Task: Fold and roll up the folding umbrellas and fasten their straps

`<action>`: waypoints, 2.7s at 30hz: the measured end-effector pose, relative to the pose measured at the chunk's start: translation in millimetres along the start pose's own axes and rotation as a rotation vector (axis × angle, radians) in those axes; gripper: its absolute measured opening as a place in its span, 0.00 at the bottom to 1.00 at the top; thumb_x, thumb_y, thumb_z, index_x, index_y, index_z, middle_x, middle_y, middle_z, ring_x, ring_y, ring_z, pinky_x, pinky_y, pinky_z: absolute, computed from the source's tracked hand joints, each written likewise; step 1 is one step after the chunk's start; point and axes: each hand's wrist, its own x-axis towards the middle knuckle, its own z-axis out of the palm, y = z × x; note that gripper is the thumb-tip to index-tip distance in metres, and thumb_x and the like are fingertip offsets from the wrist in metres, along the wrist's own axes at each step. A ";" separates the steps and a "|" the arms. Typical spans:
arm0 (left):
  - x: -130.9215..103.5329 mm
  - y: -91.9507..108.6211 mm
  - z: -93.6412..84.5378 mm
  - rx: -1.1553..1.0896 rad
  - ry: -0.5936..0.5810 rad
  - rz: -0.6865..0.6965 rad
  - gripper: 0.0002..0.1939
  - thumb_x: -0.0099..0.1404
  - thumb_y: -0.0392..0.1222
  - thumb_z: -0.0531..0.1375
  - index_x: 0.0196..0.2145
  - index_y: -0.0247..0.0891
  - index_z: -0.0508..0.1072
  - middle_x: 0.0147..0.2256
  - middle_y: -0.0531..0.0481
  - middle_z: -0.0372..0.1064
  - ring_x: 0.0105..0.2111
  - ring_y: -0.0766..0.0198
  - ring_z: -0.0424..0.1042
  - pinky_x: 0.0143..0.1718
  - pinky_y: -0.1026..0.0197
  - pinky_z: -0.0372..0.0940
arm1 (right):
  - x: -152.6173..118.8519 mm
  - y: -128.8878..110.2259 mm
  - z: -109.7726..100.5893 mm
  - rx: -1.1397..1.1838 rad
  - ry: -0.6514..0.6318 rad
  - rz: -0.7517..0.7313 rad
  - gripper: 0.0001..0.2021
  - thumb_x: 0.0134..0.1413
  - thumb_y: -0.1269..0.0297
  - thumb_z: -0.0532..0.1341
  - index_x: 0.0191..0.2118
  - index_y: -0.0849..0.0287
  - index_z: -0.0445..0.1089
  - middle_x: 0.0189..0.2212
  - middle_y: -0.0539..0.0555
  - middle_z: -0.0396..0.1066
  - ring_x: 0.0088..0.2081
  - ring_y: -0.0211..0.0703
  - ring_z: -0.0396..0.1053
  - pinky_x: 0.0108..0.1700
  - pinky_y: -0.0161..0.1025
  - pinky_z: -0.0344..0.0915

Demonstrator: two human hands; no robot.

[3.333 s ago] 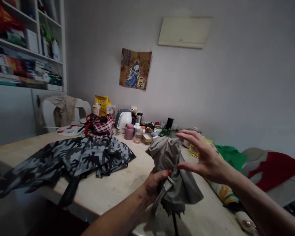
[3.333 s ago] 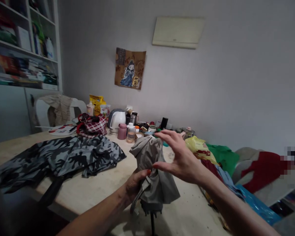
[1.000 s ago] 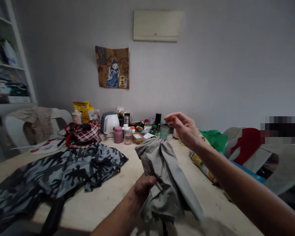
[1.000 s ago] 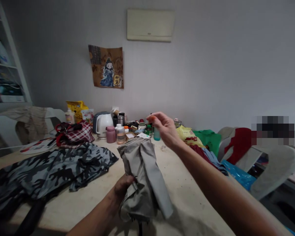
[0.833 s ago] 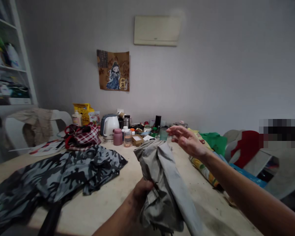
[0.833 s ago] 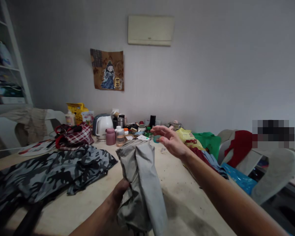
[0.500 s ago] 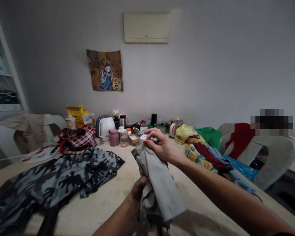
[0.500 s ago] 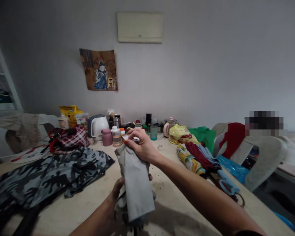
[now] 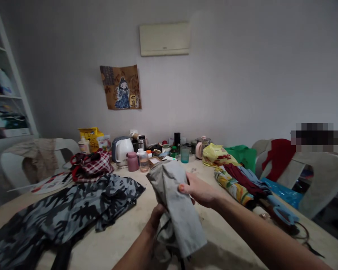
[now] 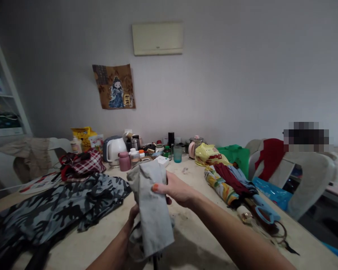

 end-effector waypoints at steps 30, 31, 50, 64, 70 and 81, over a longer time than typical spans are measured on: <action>44.2 14.9 66.7 0.030 0.167 -0.128 0.21 0.43 0.43 0.71 0.34 0.30 0.74 0.25 0.48 0.72 0.21 0.66 0.70 0.25 0.64 0.66 | 28.1 3.1 -46.4 0.041 0.664 -0.225 0.61 0.24 0.48 0.75 0.67 0.60 0.48 0.58 0.63 0.66 0.59 0.56 0.64 0.65 0.51 0.54; 45.2 14.1 70.1 0.078 0.213 -0.124 0.20 0.43 0.43 0.71 0.33 0.30 0.74 0.25 0.49 0.72 0.21 0.66 0.69 0.25 0.64 0.65 | 28.4 4.6 -47.6 -0.010 0.695 -0.195 0.63 0.23 0.49 0.76 0.67 0.61 0.47 0.60 0.64 0.64 0.60 0.56 0.62 0.66 0.50 0.52; 19.1 10.2 77.2 1.359 0.413 0.517 0.09 0.51 0.34 0.68 0.27 0.36 0.69 0.36 0.46 0.62 0.39 0.56 0.64 0.40 0.56 0.61 | 44.7 14.4 -67.6 -0.050 0.769 -0.200 0.24 0.28 0.62 0.72 0.38 0.59 0.70 0.36 0.52 0.75 0.40 0.46 0.70 0.49 0.45 0.65; 9.2 76.3 23.0 0.764 0.270 0.200 0.21 0.58 0.53 0.66 0.20 0.36 0.67 0.21 0.53 0.58 0.24 0.68 0.56 0.25 0.63 0.51 | 42.2 11.9 -63.4 0.020 0.645 -0.275 0.20 0.32 0.63 0.70 0.38 0.57 0.72 0.37 0.52 0.75 0.40 0.47 0.71 0.51 0.47 0.65; 20.9 67.1 16.7 0.491 0.438 0.242 0.38 0.48 0.62 0.70 0.50 0.36 0.74 0.51 0.38 0.71 0.51 0.52 0.69 0.51 0.56 0.62 | 40.1 10.3 -64.1 0.013 0.604 -0.259 0.20 0.33 0.62 0.71 0.38 0.58 0.73 0.37 0.52 0.75 0.41 0.48 0.71 0.52 0.47 0.65; 28.8 5.8 34.7 -0.097 -0.041 -0.171 0.36 0.41 0.59 0.74 0.42 0.32 0.76 0.35 0.40 0.78 0.41 0.46 0.77 0.49 0.47 0.67 | 31.9 12.7 -19.8 0.233 0.448 -0.181 0.22 0.33 0.59 0.72 0.39 0.57 0.72 0.37 0.52 0.76 0.40 0.49 0.72 0.49 0.46 0.69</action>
